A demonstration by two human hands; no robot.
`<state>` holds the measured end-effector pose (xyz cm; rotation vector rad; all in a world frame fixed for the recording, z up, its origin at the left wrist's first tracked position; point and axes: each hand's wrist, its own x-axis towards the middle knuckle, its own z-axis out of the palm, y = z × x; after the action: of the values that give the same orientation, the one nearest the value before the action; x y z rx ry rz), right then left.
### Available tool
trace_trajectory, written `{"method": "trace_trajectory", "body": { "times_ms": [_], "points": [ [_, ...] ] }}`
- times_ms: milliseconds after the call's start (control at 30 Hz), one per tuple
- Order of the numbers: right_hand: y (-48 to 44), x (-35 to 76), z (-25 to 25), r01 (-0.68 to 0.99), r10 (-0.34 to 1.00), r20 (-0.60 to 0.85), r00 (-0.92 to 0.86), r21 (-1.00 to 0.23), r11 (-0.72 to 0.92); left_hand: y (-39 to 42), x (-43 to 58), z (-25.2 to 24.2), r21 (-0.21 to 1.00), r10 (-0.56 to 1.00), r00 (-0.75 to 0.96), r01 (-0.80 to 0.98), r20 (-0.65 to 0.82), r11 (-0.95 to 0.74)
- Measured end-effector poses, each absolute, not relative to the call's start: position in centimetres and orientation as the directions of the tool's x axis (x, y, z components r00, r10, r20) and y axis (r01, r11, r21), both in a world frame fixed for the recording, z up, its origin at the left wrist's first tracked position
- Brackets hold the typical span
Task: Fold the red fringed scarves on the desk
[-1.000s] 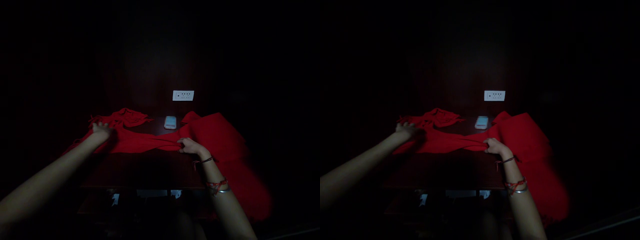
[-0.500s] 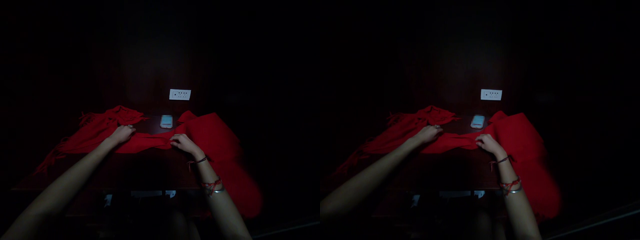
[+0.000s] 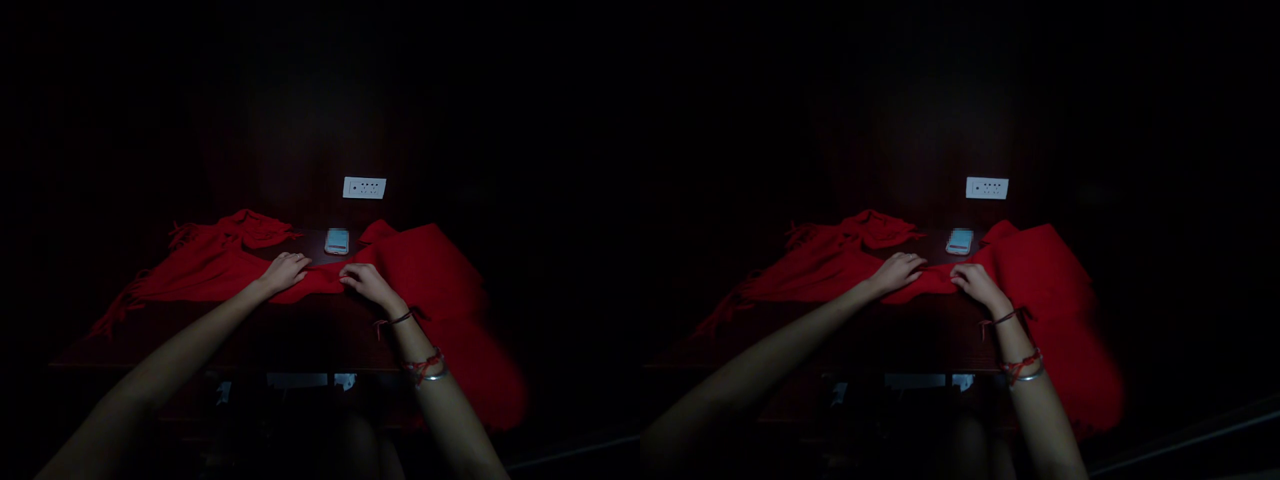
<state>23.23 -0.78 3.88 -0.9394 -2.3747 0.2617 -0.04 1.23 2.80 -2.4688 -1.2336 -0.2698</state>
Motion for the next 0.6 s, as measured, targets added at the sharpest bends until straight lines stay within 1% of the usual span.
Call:
{"method": "trace_trajectory", "body": {
  "times_ms": [133,267,333,433,600],
  "points": [
    [-0.8,23.4,4.2,0.582,0.680,0.454,-0.576,-0.357,0.731,1.3,0.8,3.1,-0.327,0.722,0.608,0.791,0.330,-0.517],
    [-0.8,23.6,4.3,0.590,0.683,0.454,-0.572,-0.351,0.727,1.5,0.0,3.5,-0.357,0.755,0.566,0.816,0.332,-0.454],
    [-0.8,23.7,4.3,0.586,0.679,0.474,-0.561,-0.352,0.730,1.8,-1.4,3.9,-0.358,0.809,0.483,0.860,0.336,-0.364],
    [-0.6,23.9,4.2,0.571,0.663,0.517,-0.541,-0.352,0.741,2.1,-5.3,4.7,-0.349,0.881,0.310,0.919,0.357,-0.183],
    [-0.6,23.8,4.3,0.556,0.652,0.541,-0.532,-0.358,0.750,1.3,-14.3,5.4,-0.349,0.918,0.121,0.937,0.376,0.019]
  ]
}}
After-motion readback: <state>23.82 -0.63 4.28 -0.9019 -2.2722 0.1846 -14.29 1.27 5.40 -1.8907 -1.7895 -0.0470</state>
